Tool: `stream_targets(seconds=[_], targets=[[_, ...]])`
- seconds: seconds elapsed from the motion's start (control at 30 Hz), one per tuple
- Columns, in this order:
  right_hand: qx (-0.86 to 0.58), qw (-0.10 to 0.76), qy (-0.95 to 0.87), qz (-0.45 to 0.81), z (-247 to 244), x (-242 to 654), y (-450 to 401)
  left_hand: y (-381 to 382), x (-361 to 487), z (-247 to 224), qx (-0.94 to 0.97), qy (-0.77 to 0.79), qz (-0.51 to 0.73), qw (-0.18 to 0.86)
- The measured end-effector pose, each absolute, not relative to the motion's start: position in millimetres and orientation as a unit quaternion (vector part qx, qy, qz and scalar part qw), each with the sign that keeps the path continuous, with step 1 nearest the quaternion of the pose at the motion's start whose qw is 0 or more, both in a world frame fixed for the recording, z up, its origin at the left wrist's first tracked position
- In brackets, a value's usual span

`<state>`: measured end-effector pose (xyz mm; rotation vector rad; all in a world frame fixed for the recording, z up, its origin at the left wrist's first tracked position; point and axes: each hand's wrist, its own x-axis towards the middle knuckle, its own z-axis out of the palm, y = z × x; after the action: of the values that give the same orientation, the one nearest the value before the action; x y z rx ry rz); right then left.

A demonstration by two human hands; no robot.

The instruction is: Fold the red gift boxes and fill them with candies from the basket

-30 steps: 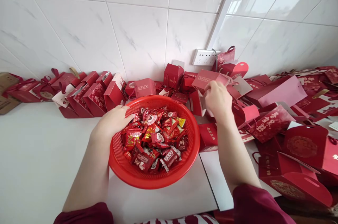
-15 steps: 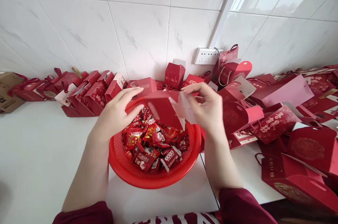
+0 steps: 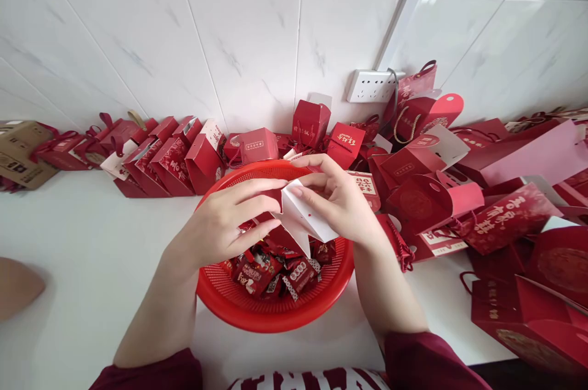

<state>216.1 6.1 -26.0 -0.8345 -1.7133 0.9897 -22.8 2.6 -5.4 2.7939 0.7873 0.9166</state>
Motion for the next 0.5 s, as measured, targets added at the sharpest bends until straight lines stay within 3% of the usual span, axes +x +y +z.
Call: stream_targets(seconds=[0.23, 0.37, 0.5], targets=[[-0.27, 0.355, -0.806, 0.389, -14, 227, -1, -2, -24, 1, 0.9, 0.31, 0.294, 0.083], [-0.259, 0.342, -0.843, 0.326, -14, 227, -1, -1, -32, 4, 0.887, 0.368, 0.265, 0.088], [-0.283, 0.389, -0.844, 0.236, -16, 226, 3, -1, -43, 7, 0.869, 0.402, 0.271, 0.101]])
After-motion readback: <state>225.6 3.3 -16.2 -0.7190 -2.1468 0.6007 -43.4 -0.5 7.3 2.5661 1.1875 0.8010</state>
